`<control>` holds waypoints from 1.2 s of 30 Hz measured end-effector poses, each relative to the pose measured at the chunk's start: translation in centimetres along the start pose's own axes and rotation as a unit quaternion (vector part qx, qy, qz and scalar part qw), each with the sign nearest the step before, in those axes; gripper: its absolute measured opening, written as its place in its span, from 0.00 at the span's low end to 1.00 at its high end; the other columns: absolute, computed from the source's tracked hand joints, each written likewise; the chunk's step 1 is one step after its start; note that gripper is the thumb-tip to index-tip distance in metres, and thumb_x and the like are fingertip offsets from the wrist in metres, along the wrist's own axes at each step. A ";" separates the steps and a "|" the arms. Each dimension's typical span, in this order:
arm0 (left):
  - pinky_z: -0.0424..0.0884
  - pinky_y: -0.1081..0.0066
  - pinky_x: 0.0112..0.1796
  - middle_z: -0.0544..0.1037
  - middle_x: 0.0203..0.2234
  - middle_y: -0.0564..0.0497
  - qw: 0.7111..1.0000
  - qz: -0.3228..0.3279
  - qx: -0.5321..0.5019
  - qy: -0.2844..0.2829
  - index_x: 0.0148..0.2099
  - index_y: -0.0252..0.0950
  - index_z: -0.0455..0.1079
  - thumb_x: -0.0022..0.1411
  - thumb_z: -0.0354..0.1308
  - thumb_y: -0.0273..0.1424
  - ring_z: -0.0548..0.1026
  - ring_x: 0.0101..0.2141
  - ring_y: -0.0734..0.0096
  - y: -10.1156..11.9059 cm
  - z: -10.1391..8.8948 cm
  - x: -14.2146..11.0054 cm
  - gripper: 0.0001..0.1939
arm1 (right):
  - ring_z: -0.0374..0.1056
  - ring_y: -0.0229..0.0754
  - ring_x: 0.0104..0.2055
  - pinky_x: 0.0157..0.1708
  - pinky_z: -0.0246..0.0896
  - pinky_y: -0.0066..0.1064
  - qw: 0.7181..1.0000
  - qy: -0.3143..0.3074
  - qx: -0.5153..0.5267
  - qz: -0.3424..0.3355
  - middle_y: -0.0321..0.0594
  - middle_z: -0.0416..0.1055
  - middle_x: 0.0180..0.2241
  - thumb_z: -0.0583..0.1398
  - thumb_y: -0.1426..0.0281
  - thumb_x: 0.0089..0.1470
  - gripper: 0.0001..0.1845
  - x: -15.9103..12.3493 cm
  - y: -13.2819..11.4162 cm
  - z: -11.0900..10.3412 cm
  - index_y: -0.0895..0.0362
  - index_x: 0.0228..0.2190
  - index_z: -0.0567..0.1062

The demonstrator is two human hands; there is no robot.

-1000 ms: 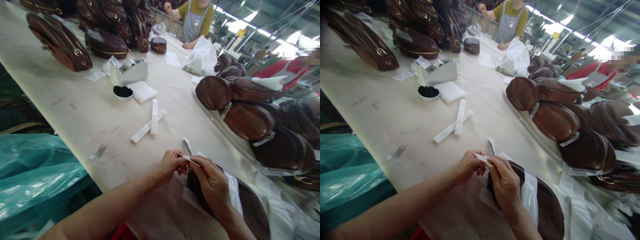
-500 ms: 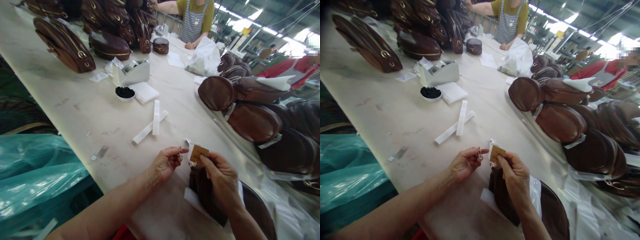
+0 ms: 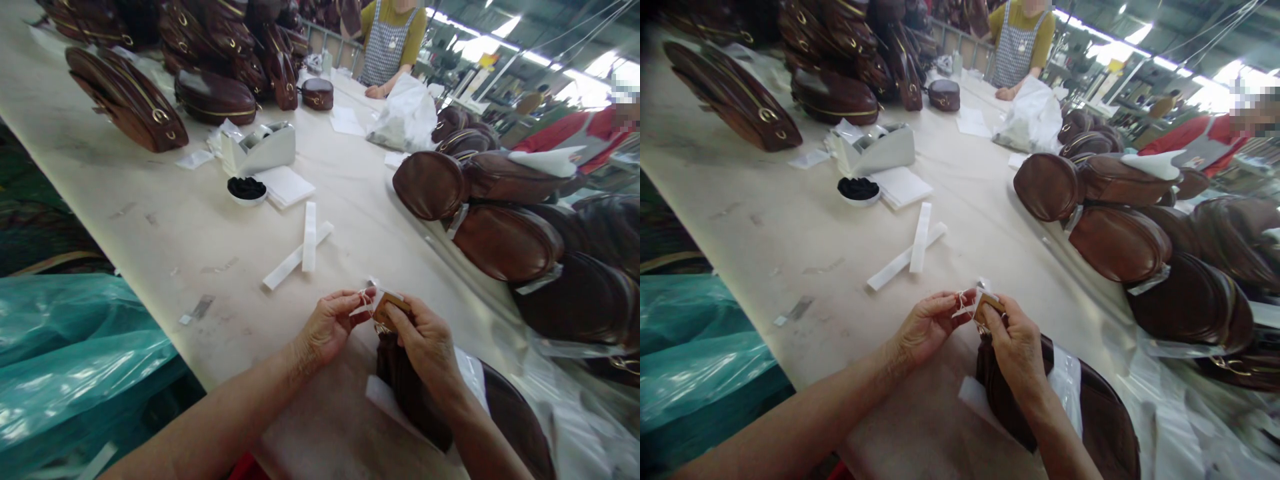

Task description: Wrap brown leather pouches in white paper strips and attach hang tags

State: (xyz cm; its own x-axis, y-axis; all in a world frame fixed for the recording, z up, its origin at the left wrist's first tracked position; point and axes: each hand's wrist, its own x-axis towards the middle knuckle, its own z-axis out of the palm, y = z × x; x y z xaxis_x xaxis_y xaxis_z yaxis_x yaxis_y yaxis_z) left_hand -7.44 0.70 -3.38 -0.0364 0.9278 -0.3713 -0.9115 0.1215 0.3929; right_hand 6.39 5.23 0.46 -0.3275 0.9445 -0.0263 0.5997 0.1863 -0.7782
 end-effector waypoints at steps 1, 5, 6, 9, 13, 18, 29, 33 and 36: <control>0.66 0.67 0.43 0.78 0.35 0.48 1.000 0.000 0.006 -0.006 0.27 0.33 0.73 0.39 0.68 0.30 0.72 0.41 0.65 0.1 0.0 0.0 0.10 | 0.62 0.37 0.22 0.22 0.58 0.27 1.000 -0.006 -0.012 -0.012 0.37 0.71 0.25 0.55 0.57 0.54 0.18 0.0 0.0 0.0 0.58 0.38 0.74; 0.65 0.70 0.41 0.79 0.32 0.49 0.999 0.021 0.049 -0.001 0.26 0.33 0.74 0.38 0.65 0.26 0.73 0.40 0.67 0.1 -0.1 0.2 0.07 | 0.64 0.37 0.25 0.27 0.59 0.27 0.996 -0.036 -0.061 -0.054 0.36 0.71 0.25 0.52 0.58 0.58 0.16 0.0 -0.2 0.0 0.56 0.34 0.74; 0.65 0.71 0.42 0.79 0.31 0.50 0.997 0.035 0.062 0.001 0.27 0.33 0.75 0.38 0.64 0.25 0.73 0.39 0.67 0.0 -0.1 0.3 0.08 | 0.65 0.37 0.26 0.28 0.59 0.27 0.994 -0.051 -0.072 -0.058 0.36 0.71 0.25 0.52 0.58 0.59 0.17 0.1 -0.4 0.0 0.55 0.33 0.74; 0.64 0.70 0.44 0.79 0.29 0.50 0.992 0.071 0.101 -0.007 0.29 0.34 0.76 0.40 0.63 0.24 0.73 0.40 0.67 -0.4 -0.1 0.7 0.09 | 0.66 0.38 0.27 0.29 0.58 0.28 0.988 -0.101 -0.098 -0.061 0.37 0.71 0.26 0.50 0.59 0.59 0.17 0.7 -0.9 0.0 0.55 0.30 0.73; 0.66 0.71 0.41 0.78 0.26 0.51 0.984 0.107 0.142 -0.009 0.28 0.34 0.77 0.42 0.64 0.28 0.73 0.33 0.71 -0.5 0.0 1.2 0.07 | 0.64 0.37 0.24 0.27 0.56 0.27 0.981 -0.149 -0.107 -0.062 0.34 0.69 0.22 0.51 0.62 0.57 0.15 2.0 -1.4 0.1 0.55 0.25 0.70; 0.69 0.70 0.32 0.76 0.21 0.52 0.973 0.116 0.199 -0.014 0.27 0.33 0.76 0.40 0.67 0.33 0.71 0.26 0.71 0.2 0.5 1.2 0.10 | 0.61 0.34 0.19 0.22 0.53 0.26 0.989 -0.123 -0.083 -0.007 0.31 0.66 0.17 0.57 0.67 0.46 0.08 2.4 -1.2 0.5 0.55 0.20 0.67; 0.67 0.74 0.32 0.74 0.20 0.55 0.903 0.236 0.358 0.030 0.24 0.34 0.70 0.41 0.67 0.29 0.71 0.25 0.74 0.8 -0.1 0.5 0.08 | 0.62 0.36 0.19 0.22 0.58 0.28 0.993 -0.005 0.114 0.013 0.30 0.65 0.17 0.55 0.52 0.51 0.19 1.6 0.5 -0.1 0.55 0.33 0.68; 0.68 0.73 0.31 0.72 0.19 0.58 0.902 0.238 0.360 0.018 0.27 0.34 0.67 0.43 0.67 0.30 0.71 0.23 0.75 1.0 -0.6 0.1 0.11 | 0.67 0.39 0.29 0.32 0.63 0.31 0.994 0.053 0.058 -0.077 0.38 0.70 0.28 0.54 0.57 0.54 0.16 1.2 1.4 -0.8 0.56 0.36 0.71; 0.68 0.73 0.31 0.72 0.21 0.57 0.897 0.250 0.364 0.032 0.28 0.34 0.66 0.42 0.67 0.31 0.71 0.24 0.74 1.1 -0.4 -0.2 0.13 | 0.67 0.41 0.36 0.39 0.62 0.33 0.981 0.079 -0.020 -0.174 0.42 0.70 0.34 0.54 0.63 0.56 0.11 0.2 1.1 -1.1 0.56 0.33 0.71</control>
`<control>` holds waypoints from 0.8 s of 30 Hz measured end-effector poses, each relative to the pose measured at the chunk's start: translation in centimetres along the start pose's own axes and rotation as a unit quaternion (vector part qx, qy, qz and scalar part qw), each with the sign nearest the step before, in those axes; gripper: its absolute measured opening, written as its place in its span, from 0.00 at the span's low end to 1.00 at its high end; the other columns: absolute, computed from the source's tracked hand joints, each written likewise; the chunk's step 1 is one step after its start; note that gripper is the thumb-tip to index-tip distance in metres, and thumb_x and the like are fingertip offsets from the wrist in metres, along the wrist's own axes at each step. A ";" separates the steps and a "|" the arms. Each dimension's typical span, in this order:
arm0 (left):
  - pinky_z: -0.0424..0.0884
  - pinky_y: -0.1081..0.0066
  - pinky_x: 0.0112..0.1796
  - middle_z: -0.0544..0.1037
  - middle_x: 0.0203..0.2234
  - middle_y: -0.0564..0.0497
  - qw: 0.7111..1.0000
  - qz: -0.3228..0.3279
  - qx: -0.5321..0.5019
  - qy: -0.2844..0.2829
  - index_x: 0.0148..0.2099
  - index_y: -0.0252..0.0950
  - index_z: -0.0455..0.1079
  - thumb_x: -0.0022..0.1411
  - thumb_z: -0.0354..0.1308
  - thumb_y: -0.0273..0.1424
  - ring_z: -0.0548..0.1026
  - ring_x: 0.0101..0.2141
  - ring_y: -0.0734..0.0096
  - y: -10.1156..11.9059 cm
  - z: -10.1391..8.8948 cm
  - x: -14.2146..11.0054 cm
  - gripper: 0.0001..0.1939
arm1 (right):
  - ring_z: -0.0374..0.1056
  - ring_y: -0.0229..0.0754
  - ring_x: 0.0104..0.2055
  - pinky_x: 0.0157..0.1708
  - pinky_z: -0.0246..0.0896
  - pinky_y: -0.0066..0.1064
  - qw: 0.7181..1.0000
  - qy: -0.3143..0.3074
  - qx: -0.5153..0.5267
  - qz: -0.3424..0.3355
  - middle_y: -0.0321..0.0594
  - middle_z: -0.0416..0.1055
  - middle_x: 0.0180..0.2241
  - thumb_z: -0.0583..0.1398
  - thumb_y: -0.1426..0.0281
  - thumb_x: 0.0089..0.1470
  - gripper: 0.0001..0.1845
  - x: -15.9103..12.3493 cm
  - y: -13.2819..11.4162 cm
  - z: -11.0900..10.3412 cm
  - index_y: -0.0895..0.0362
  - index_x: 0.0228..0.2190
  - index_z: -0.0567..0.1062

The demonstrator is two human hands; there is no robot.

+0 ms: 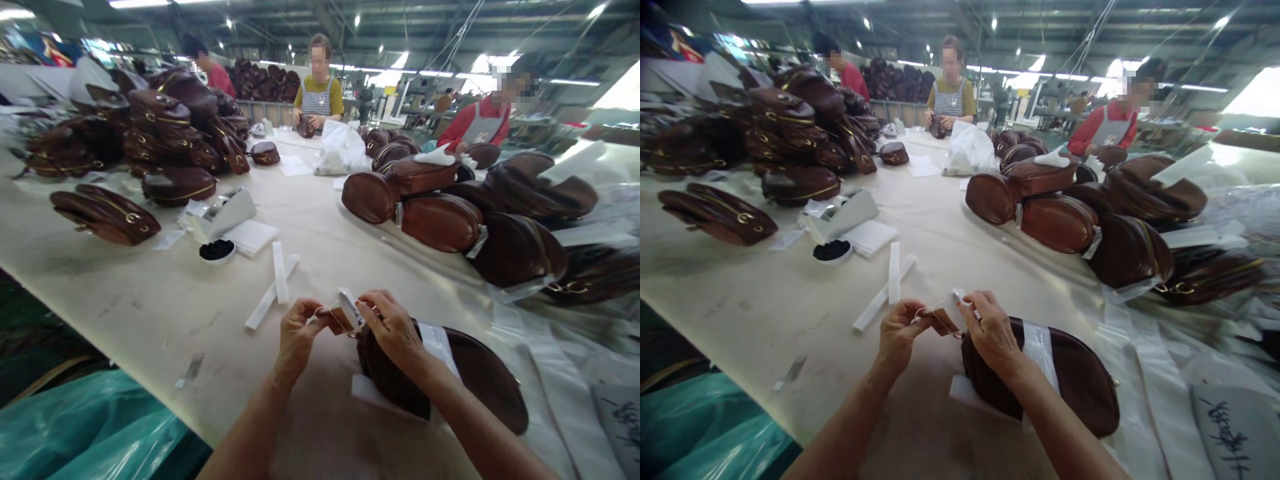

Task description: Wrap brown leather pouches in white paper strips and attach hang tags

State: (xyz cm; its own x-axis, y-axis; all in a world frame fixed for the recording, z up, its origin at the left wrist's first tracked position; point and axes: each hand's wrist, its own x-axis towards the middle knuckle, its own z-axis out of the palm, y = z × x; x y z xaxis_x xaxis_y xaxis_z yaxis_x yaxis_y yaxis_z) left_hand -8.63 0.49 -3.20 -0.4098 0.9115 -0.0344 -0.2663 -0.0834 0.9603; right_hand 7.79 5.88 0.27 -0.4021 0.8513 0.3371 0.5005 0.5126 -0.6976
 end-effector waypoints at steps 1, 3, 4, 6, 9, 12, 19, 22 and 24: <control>0.67 0.73 0.31 0.72 0.21 0.57 1.000 0.003 0.008 -0.004 0.29 0.34 0.66 0.43 0.66 0.31 0.71 0.24 0.74 0.2 0.1 0.0 0.12 | 0.67 0.42 0.37 0.39 0.62 0.34 0.999 0.003 -0.023 -0.033 0.43 0.69 0.35 0.55 0.64 0.56 0.09 -0.3 -0.4 0.0 0.56 0.32 0.71; 0.67 0.73 0.31 0.73 0.22 0.56 0.999 0.019 0.039 -0.011 0.29 0.34 0.66 0.44 0.64 0.31 0.71 0.25 0.74 0.7 0.4 -0.1 0.11 | 0.66 0.43 0.37 0.38 0.61 0.34 0.993 0.001 -0.076 -0.086 0.44 0.69 0.35 0.59 0.66 0.52 0.06 -0.9 -1.3 0.3 0.56 0.29 0.71; 0.67 0.73 0.31 0.73 0.22 0.55 0.997 0.033 0.063 -0.013 0.29 0.34 0.66 0.44 0.64 0.30 0.71 0.26 0.73 1.0 0.6 -0.1 0.10 | 0.65 0.43 0.36 0.37 0.60 0.34 0.989 0.006 -0.104 -0.104 0.43 0.69 0.34 0.60 0.68 0.50 0.05 -1.1 -1.6 0.6 0.57 0.27 0.71; 0.67 0.74 0.32 0.74 0.22 0.55 0.990 0.069 0.124 -0.009 0.29 0.34 0.67 0.44 0.62 0.30 0.71 0.27 0.73 1.6 0.9 -0.2 0.09 | 0.65 0.43 0.34 0.36 0.58 0.34 0.981 0.027 -0.152 -0.117 0.43 0.69 0.33 0.59 0.72 0.49 0.03 -1.4 -2.2 1.5 0.57 0.25 0.71; 0.67 0.73 0.33 0.73 0.22 0.55 0.970 0.112 0.218 -0.010 0.28 0.35 0.67 0.46 0.60 0.31 0.71 0.27 0.73 2.2 1.2 -0.5 0.06 | 0.64 0.43 0.34 0.37 0.57 0.34 0.974 0.056 -0.192 -0.103 0.44 0.70 0.32 0.57 0.76 0.48 0.04 -1.3 -2.5 2.7 0.58 0.25 0.71; 0.68 0.72 0.32 0.73 0.22 0.54 0.950 0.130 0.283 -0.005 0.28 0.36 0.68 0.46 0.60 0.32 0.72 0.27 0.71 2.4 1.1 -1.0 0.06 | 0.65 0.43 0.35 0.38 0.56 0.34 0.974 0.044 -0.220 -0.042 0.46 0.71 0.33 0.56 0.77 0.46 0.05 -1.0 -2.4 2.9 0.59 0.26 0.72; 0.70 0.71 0.30 0.74 0.22 0.53 0.944 0.142 0.298 0.015 0.28 0.36 0.69 0.44 0.61 0.35 0.74 0.26 0.69 2.2 -1.3 -2.5 0.09 | 0.67 0.43 0.37 0.40 0.55 0.34 0.969 -0.014 -0.230 0.092 0.46 0.72 0.35 0.56 0.75 0.52 0.08 -0.9 -1.3 0.2 0.59 0.25 0.74; 0.71 0.71 0.31 0.75 0.22 0.54 0.950 0.148 0.259 0.094 0.30 0.36 0.69 0.43 0.64 0.37 0.75 0.26 0.69 3.2 -2.7 -2.2 0.13 | 0.67 0.41 0.41 0.44 0.54 0.33 0.977 -0.017 -0.206 0.060 0.42 0.73 0.37 0.55 0.71 0.56 0.10 -1.6 -0.7 -1.9 0.57 0.28 0.75; 0.72 0.70 0.33 0.76 0.25 0.53 0.942 0.169 0.242 0.163 0.32 0.35 0.69 0.41 0.66 0.38 0.75 0.28 0.68 4.3 -3.4 -1.5 0.16 | 0.67 0.42 0.42 0.45 0.55 0.34 0.979 -0.003 -0.196 0.059 0.42 0.73 0.37 0.55 0.70 0.57 0.09 -2.1 0.0 -3.9 0.57 0.30 0.75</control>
State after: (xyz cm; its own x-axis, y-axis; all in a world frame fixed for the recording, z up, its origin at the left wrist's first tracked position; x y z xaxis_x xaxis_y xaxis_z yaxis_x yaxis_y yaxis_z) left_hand -12.09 -2.62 0.05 -0.6662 0.6878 0.2885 0.3235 -0.0821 0.9427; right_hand 11.64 4.55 2.01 -0.3277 0.9069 0.2648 0.7985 0.4156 -0.4354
